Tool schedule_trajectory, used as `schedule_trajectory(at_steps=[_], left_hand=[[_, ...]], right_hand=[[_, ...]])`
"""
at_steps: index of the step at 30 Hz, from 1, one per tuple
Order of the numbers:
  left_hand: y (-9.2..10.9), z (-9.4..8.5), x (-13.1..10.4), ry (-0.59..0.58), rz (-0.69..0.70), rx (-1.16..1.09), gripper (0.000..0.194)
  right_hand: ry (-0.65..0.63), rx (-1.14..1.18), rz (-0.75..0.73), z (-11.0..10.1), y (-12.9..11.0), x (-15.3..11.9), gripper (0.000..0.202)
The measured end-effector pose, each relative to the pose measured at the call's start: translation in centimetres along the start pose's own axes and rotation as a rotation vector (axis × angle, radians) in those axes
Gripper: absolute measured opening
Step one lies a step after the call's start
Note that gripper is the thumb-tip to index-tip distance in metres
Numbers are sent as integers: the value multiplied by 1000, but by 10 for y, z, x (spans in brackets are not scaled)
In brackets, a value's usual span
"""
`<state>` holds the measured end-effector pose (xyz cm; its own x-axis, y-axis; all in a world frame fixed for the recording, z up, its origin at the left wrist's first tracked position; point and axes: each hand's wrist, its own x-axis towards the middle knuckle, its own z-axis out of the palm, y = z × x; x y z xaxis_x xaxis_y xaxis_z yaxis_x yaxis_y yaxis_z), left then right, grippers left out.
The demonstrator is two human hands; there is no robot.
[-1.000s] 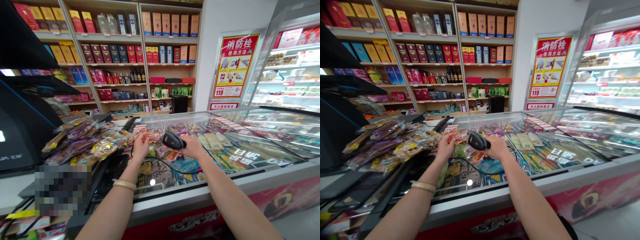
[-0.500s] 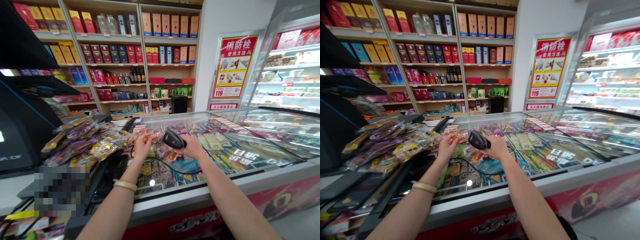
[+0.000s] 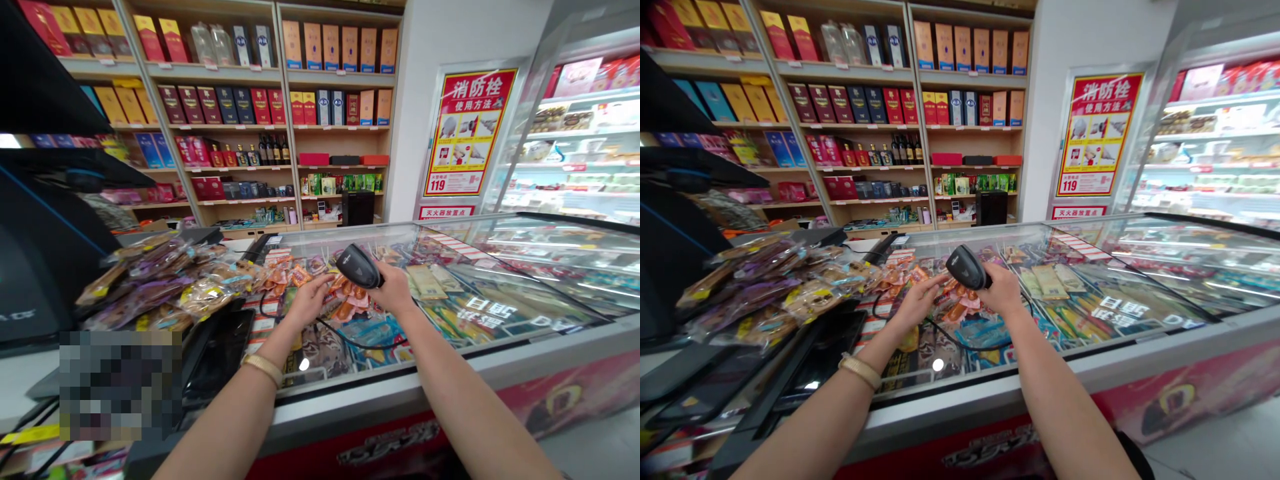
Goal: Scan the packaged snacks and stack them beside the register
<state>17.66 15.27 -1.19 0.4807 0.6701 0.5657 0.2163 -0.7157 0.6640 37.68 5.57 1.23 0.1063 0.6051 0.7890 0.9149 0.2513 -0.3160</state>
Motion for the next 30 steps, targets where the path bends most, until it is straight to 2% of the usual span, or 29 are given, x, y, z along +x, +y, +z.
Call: schedule_trajectory(at_steps=[4, 8, 10, 20, 24, 26, 30], left_hand=[[-12, -12, 2, 47, 16, 306, 41], [-22, -16, 0, -78, -90, 621, 49], [-22, -16, -3, -134, -165, 705, 50], [7, -20, 0, -191, -294, 907, 34], [9, -21, 0, -59, -331, 912, 34], [10, -20, 0, -35, -345, 925, 38], [14, -16, 5, -154, -373, 981, 49]], right_hand=[[-9, -18, 12, 1, -1, 0, 24], [-16, -25, 6, 2, -2, 0, 24], [-30, -27, 6, 2, -2, 0, 23], [-34, -9, -13, 7, 0, -2, 27], [-49, -8, -4, 7, 0, -2, 24], [-53, -10, -5, 7, -1, -2, 21], [-56, -2, -7, 6, -1, -2, 27]])
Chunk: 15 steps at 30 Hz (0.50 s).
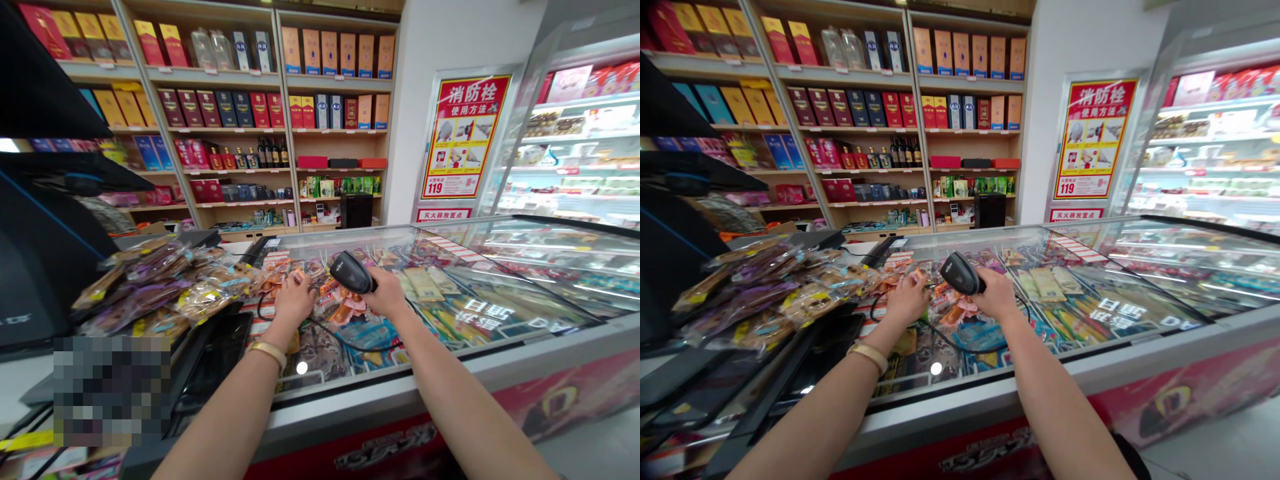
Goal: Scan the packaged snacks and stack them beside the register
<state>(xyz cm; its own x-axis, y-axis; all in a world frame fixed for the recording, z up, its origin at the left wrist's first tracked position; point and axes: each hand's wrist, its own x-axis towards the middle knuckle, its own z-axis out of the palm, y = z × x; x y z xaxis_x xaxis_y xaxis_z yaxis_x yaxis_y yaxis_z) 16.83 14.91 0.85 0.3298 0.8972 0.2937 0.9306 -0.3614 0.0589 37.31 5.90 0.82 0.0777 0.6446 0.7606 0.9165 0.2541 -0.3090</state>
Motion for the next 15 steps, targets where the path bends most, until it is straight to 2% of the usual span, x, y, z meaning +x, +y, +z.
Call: schedule_trajectory(at_steps=[4, 9, 13, 15], left_hand=[[2, -2, 5, -42, 0, 21, 44], [-6, 6, 9, 90, 25, -36, 26], [-17, 15, 15, 162, -27, -215, 9], [-21, 17, 18, 238, 8, -330, 14]], right_hand=[[-13, -4, 3, 0, 0, 0, 24], [-26, -14, 19, 1, 0, 0, 25], [-20, 6, 18, 1, 1, 0, 28], [-29, 9, 10, 0, 0, 0, 26]])
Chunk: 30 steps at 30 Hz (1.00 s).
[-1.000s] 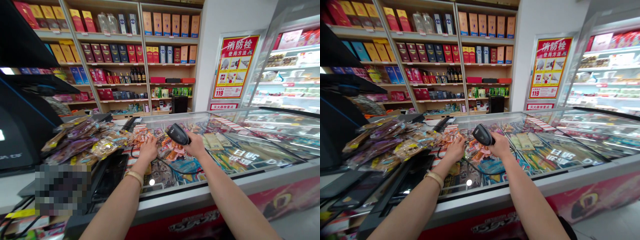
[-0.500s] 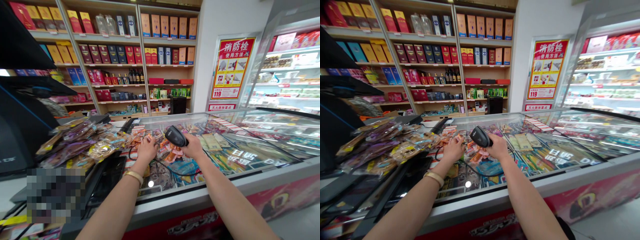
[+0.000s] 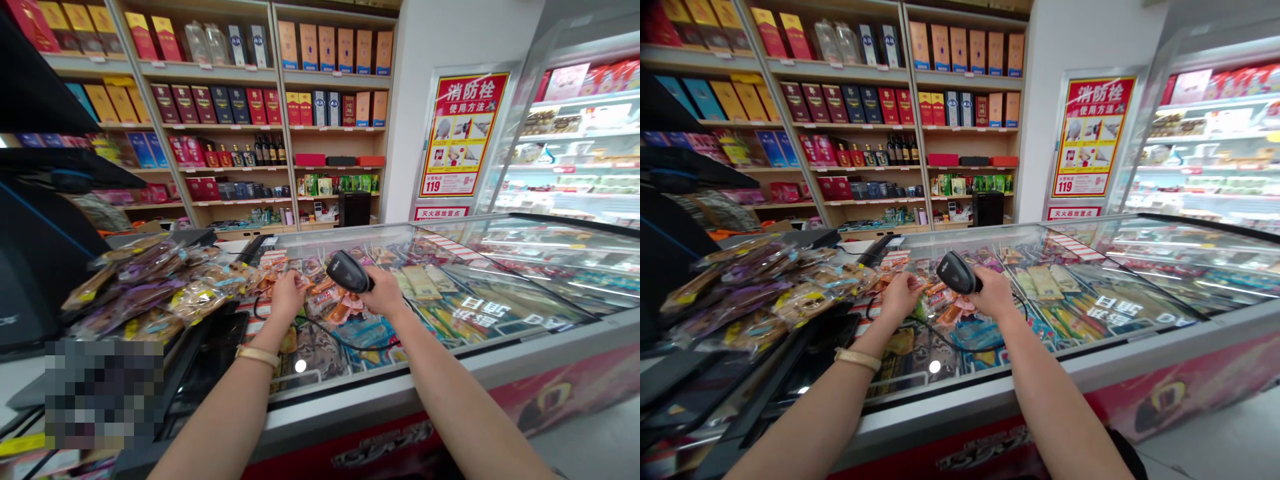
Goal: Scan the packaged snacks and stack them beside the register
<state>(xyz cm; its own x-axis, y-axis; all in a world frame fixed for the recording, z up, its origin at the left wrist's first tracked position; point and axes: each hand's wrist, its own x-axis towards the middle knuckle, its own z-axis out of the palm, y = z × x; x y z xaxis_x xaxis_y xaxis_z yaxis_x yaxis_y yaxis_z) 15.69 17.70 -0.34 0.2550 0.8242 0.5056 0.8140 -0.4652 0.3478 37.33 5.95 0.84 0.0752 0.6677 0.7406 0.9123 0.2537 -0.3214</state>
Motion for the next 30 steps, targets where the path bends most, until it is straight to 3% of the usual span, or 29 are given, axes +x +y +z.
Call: schedule_trajectory(at_steps=[4, 8, 14, 22, 26, 30], left_hand=[[-5, -7, 3, 185, 181, -192, 24], [1, -16, 3, 299, 320, -275, 25], [11, -21, 0, 288, 406, -322, 26], [16, -26, -2, 198, 290, -337, 19], [22, -20, -5, 237, 134, -386, 18], [36, -7, -14, 106, 74, -495, 18]], right_hand=[[-39, -26, -1, -1, -1, 0, 23], [-126, -53, -19, -3, -2, 0, 29], [-218, -83, -42, -5, -3, 2, 39], [-154, -93, -45, -4, -3, 1, 33], [-21, -78, -7, -4, -1, 0, 26], [125, -50, -2, -6, 2, 0, 17]])
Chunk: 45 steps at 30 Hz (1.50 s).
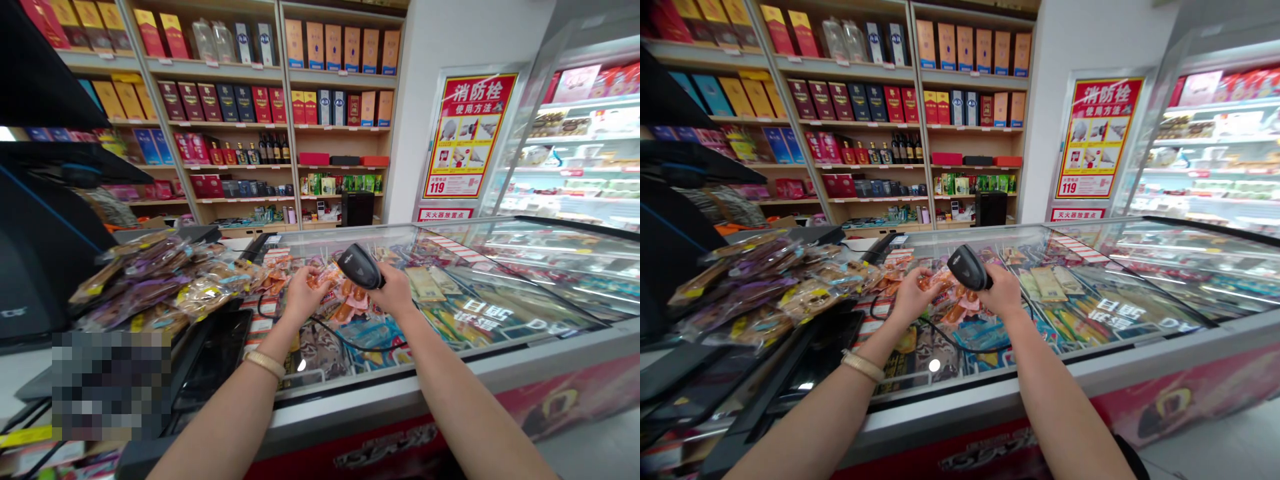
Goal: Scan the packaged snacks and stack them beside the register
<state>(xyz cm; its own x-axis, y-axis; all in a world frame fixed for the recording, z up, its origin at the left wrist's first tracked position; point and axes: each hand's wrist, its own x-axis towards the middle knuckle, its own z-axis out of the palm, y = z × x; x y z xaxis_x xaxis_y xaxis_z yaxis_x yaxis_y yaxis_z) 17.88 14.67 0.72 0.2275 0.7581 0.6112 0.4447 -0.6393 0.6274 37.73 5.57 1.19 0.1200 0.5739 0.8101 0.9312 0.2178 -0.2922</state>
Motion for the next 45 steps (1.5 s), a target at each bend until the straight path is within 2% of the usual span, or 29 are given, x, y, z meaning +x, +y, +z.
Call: schedule_trajectory(at_steps=[3, 5, 7, 9, 10, 15, 20, 26, 29, 31, 33, 35, 37, 39, 41, 45], left_hand=[[6, 11, -9, -157, 12, -67, 20], [10, 13, -12, -259, 87, -70, 24], [13, 11, -11, -305, 194, -56, 21], [12, 4, -6, -266, 245, 17, 16], [10, -2, -3, -219, 224, 99, 17], [-15, -32, 7, 43, -14, 619, 28], [-37, -47, 11, 38, -128, 772, 33], [-33, -47, 13, 39, -138, 801, 27], [-31, -49, 14, 105, -159, 703, 19], [-32, -50, 18, 210, -231, 539, 12], [-33, -48, 23, 337, -334, 274, 5], [-34, -44, 28, 430, -426, -76, 6], [-32, -37, 31, 435, -482, -426, 11], [-28, -31, 31, 390, -507, -657, 14], [-23, -26, 29, 354, -500, -743, 14], [-17, -24, 24, 304, -469, -755, 12]], right_hand=[[68, 22, -8, -1, 2, 1, 18], [84, 33, -2, -1, 3, 1, 19], [81, 35, 6, -1, 3, 1, 19], [75, 35, 14, -1, 3, 1, 19], [74, 37, 16, -1, 3, 1, 20], [78, 33, 5, 0, 3, 1, 20], [61, 15, 8, 1, 3, 0, 18], [53, 10, 1, 1, 2, 0, 14], [39, 11, -2, 1, 1, 0, 14], [27, 7, 4, 1, 1, 0, 15], [14, 6, 6, 1, 1, 0, 16], [-6, 8, 0, 1, 0, 0, 19], [-36, 18, -8, 1, 0, 0, 20], [-71, 37, -17, 1, 0, 0, 22], [-114, 51, -21, 1, 0, 0, 24], [-241, 57, -35, 0, -2, 1, 26]])
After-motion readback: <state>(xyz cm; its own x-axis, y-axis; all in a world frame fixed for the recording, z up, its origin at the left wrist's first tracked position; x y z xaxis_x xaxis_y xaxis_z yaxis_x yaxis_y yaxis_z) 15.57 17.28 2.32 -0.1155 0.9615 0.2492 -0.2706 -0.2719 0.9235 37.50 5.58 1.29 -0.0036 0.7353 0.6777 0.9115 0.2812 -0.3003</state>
